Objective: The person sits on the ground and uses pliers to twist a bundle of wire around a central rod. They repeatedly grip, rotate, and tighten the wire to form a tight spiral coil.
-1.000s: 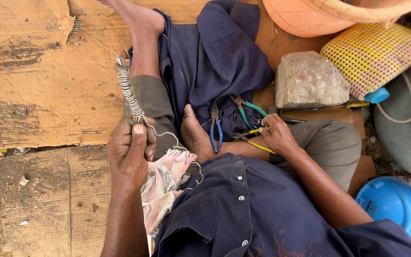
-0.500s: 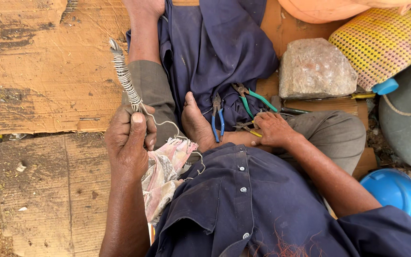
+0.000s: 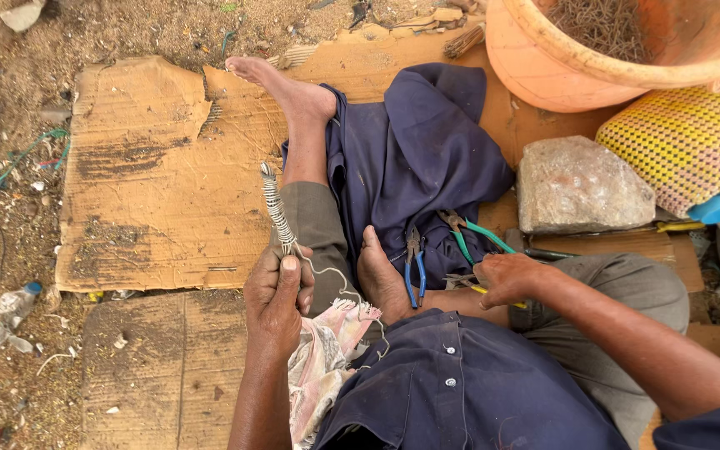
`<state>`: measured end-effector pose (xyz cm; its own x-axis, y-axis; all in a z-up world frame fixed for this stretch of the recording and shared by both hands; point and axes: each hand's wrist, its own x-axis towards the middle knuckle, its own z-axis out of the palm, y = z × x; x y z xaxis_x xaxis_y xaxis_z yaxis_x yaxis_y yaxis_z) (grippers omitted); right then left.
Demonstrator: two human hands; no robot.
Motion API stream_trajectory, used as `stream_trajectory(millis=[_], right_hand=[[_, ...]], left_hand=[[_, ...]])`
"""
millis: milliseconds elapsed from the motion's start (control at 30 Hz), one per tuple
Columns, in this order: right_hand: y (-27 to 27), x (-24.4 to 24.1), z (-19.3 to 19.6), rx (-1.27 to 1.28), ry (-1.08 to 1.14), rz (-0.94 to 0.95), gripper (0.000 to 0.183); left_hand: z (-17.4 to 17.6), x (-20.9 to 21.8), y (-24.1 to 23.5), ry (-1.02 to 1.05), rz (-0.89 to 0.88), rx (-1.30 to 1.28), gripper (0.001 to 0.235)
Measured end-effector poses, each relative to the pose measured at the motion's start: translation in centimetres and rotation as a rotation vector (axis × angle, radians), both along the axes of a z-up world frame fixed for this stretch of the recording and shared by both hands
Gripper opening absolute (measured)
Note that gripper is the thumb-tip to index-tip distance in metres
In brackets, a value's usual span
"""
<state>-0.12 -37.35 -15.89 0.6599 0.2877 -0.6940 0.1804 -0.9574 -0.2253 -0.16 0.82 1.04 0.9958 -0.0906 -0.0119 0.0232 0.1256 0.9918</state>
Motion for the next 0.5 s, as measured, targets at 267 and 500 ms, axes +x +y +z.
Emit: stream_trajectory(millis=[267, 500], right_hand=[[-4.4, 0.0, 2.1, 0.71, 0.478, -0.489, 0.053], [-3.4, -5.9, 0.7, 1.059, 0.645, -0.668, 0.051]], left_hand=[[0.5, 0.8, -1.2, 0.015, -0.045, 0.009, 0.03], [0.6, 1.2, -2.2, 0.042, -0.056, 0.028, 0.034]])
